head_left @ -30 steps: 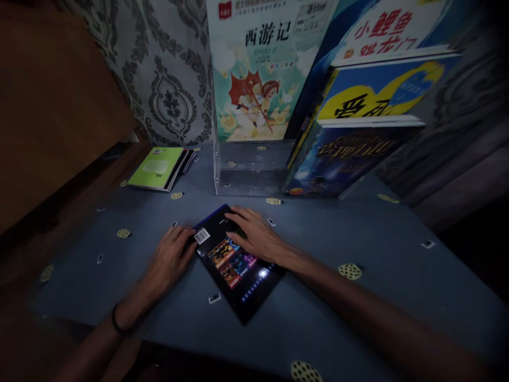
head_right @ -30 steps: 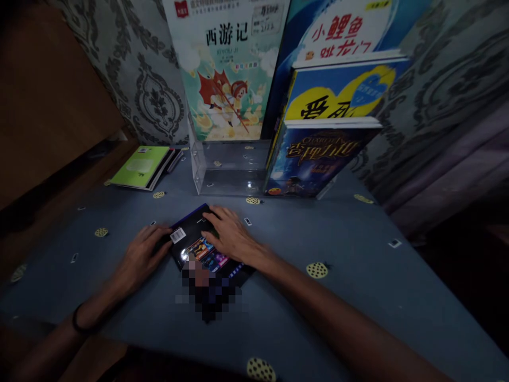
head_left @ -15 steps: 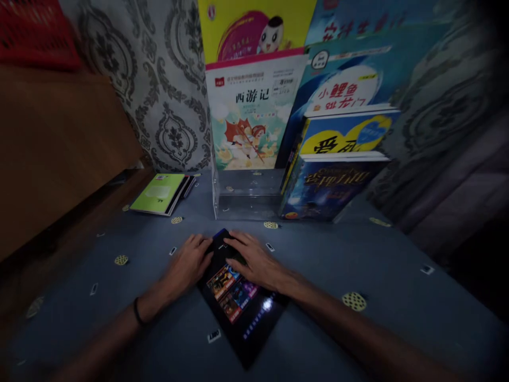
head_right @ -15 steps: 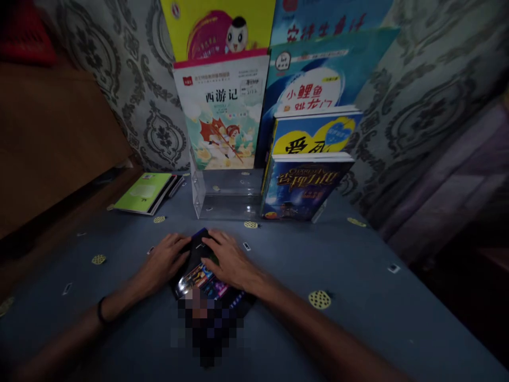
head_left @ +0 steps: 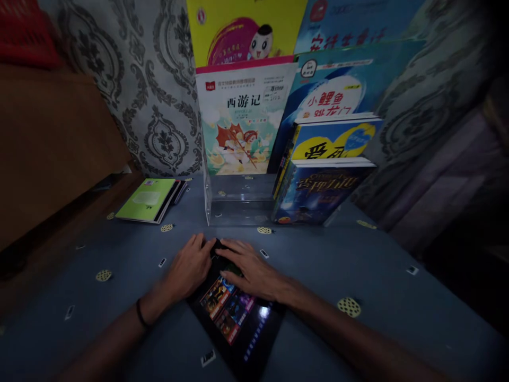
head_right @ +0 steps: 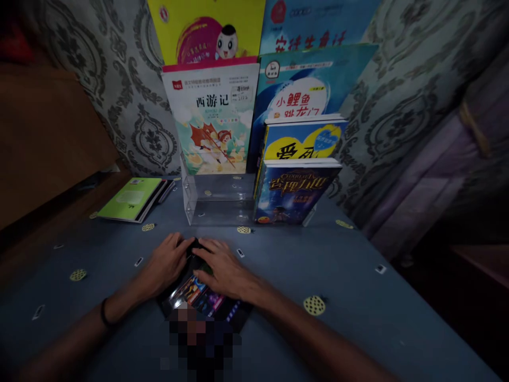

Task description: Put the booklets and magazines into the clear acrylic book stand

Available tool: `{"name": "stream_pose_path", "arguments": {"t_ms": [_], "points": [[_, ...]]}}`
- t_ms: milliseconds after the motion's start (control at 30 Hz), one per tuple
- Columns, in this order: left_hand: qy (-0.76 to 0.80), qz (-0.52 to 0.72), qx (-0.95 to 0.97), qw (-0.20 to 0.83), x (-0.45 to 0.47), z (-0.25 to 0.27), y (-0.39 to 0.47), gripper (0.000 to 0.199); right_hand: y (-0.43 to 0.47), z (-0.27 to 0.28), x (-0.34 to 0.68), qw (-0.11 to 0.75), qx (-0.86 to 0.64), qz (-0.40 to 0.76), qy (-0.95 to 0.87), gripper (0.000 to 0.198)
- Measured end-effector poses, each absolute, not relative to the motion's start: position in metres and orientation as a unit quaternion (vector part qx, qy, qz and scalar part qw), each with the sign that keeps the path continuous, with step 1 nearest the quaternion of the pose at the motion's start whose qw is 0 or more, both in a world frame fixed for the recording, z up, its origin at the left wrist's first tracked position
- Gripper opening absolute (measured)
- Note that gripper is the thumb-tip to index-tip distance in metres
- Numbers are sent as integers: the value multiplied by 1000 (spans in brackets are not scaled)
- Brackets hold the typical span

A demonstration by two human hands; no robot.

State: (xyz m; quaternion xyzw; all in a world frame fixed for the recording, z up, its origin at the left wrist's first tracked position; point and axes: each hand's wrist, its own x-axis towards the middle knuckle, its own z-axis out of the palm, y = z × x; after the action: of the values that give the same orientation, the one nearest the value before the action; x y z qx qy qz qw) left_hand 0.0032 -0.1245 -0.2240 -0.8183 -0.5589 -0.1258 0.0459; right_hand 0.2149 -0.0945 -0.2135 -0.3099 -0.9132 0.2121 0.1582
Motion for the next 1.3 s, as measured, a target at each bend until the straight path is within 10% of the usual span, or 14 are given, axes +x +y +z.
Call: {"name": "stream_pose_path", "arguments": {"t_ms": [1300], "points": [[-456,-64,-887,27,5,-203,-125,44,-124,-240,275,250,-316,194,-895,40]]}}
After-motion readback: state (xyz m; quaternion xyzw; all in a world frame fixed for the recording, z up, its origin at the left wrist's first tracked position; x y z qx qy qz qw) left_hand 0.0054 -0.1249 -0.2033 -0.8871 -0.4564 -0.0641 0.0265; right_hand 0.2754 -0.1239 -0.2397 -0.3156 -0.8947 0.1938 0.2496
